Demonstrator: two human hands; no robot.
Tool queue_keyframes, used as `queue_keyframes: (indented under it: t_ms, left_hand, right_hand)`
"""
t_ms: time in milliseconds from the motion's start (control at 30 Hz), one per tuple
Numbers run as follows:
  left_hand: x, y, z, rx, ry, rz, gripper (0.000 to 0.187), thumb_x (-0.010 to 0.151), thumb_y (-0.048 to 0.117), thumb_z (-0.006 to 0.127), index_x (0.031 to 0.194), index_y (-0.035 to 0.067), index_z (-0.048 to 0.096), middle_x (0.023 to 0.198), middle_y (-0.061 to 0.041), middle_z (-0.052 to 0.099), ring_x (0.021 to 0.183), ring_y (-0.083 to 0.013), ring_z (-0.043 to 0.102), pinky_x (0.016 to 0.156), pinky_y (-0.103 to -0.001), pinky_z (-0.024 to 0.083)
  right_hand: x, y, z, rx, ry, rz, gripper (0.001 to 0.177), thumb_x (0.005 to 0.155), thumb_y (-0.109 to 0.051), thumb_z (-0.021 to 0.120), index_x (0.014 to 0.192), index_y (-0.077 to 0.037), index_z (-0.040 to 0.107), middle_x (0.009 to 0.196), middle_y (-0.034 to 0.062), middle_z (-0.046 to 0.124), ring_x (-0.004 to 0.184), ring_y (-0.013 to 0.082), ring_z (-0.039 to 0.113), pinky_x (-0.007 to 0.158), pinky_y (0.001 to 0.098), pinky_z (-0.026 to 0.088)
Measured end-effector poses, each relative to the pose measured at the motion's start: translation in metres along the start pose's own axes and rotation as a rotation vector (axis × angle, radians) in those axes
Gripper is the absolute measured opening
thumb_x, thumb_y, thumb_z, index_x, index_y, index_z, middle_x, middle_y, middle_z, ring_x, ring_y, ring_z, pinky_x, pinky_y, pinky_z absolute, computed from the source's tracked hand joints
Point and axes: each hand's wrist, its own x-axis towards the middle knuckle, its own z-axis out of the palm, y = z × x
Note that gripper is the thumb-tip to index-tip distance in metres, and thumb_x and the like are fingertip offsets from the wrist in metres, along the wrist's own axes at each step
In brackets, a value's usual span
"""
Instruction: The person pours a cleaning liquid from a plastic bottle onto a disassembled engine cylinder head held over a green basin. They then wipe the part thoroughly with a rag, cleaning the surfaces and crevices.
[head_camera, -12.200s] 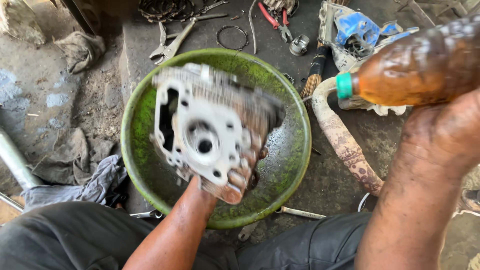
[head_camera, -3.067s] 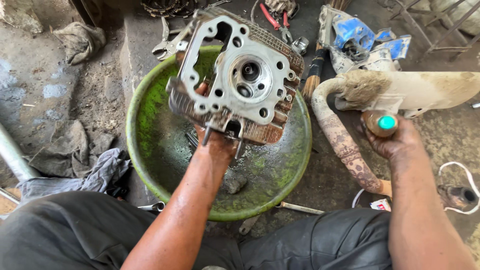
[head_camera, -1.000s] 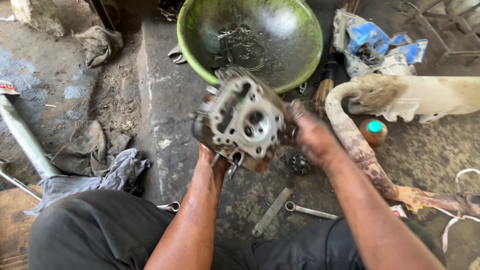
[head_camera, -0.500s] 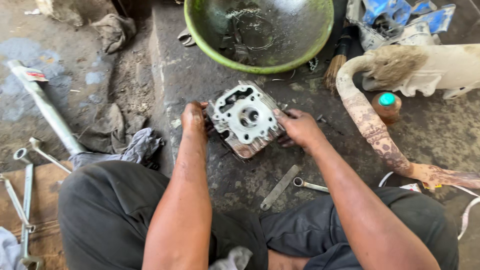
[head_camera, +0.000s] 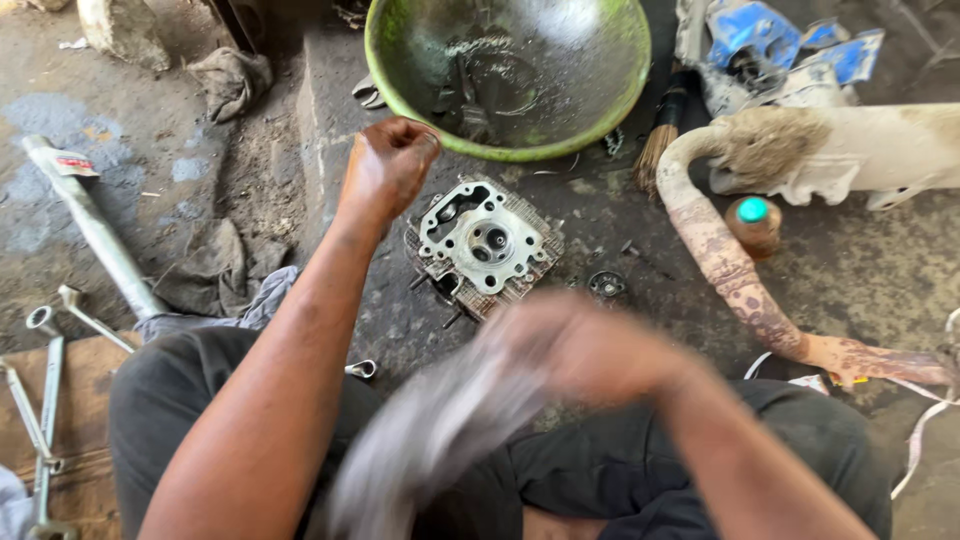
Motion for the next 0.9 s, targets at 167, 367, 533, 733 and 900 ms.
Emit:
queue_keyframes:
  t_ms: [167, 367, 533, 733, 900]
  left_hand:
    - [-0.024, 0.019, 0.022, -0.500, -0.259, -0.205, 0.045, 0.097, 0.045, 0.057, 0.116, 0.006, 0.070, 0.102, -0.008, 0.075, 0.085, -0.0188, 0.069, 0.077, -0.043, 0.060]
    - [-0.056, 0.029, 0.097, -0.583, -0.287, 0.068, 0.051, 0.094, 0.040, 0.056, 0.142, 0.022, 0.054, 0.127, -0.001, 0.063, 0.117, -0.0127, 0.059, 0.095, -0.033, 0.050]
    - [-0.039, -0.021, 0.131, -0.525, 0.092, 0.388, 0.027, 0.096, 0.021, 0.077, 0.116, 0.006, 0.067, 0.111, -0.011, 0.075, 0.103, -0.0217, 0.072, 0.102, -0.037, 0.060]
    - [0.035, -0.049, 0.055, -0.290, 0.476, 0.155, 0.034, 0.091, 0.026, 0.080, 0.117, 0.010, 0.067, 0.108, -0.005, 0.073, 0.095, -0.0200, 0.071, 0.086, -0.037, 0.059]
    - [0.004, -0.007, 0.071, 0.025, -0.183, 0.093, 0.033, 0.098, 0.029, 0.065, 0.121, 0.006, 0.064, 0.113, -0.015, 0.070, 0.096, -0.0285, 0.070, 0.084, -0.045, 0.059]
  right_hand:
    - [0.004, 0.005, -0.071, 0.758, 0.772, -0.038, 0.036, 0.087, -0.019, 0.064, 0.112, 0.007, 0.067, 0.091, 0.0153, 0.071, 0.079, 0.0267, 0.066, 0.073, 0.0412, 0.052]
    - [0.041, 0.044, -0.063, 1.021, 0.975, -0.196, 0.044, 0.098, -0.042, 0.059, 0.112, -0.002, 0.066, 0.103, 0.0115, 0.072, 0.098, 0.0260, 0.070, 0.095, 0.0415, 0.059]
    - [0.091, 0.062, -0.019, 0.846, 0.872, -0.335, 0.074, 0.095, -0.068, 0.056, 0.131, -0.003, 0.061, 0.128, 0.0104, 0.066, 0.125, 0.0244, 0.062, 0.112, 0.0431, 0.049]
    - [0.088, 0.068, -0.019, -0.182, 0.781, -0.329, 0.047, 0.106, -0.060, 0.051, 0.126, -0.018, 0.059, 0.144, 0.0114, 0.062, 0.142, 0.0269, 0.055, 0.124, 0.0430, 0.043]
    - [0.070, 0.086, -0.080, -0.323, 1.183, 0.022, 0.059, 0.092, -0.036, 0.070, 0.139, -0.013, 0.044, 0.141, 0.0130, 0.058, 0.126, 0.0260, 0.063, 0.103, 0.0426, 0.057]
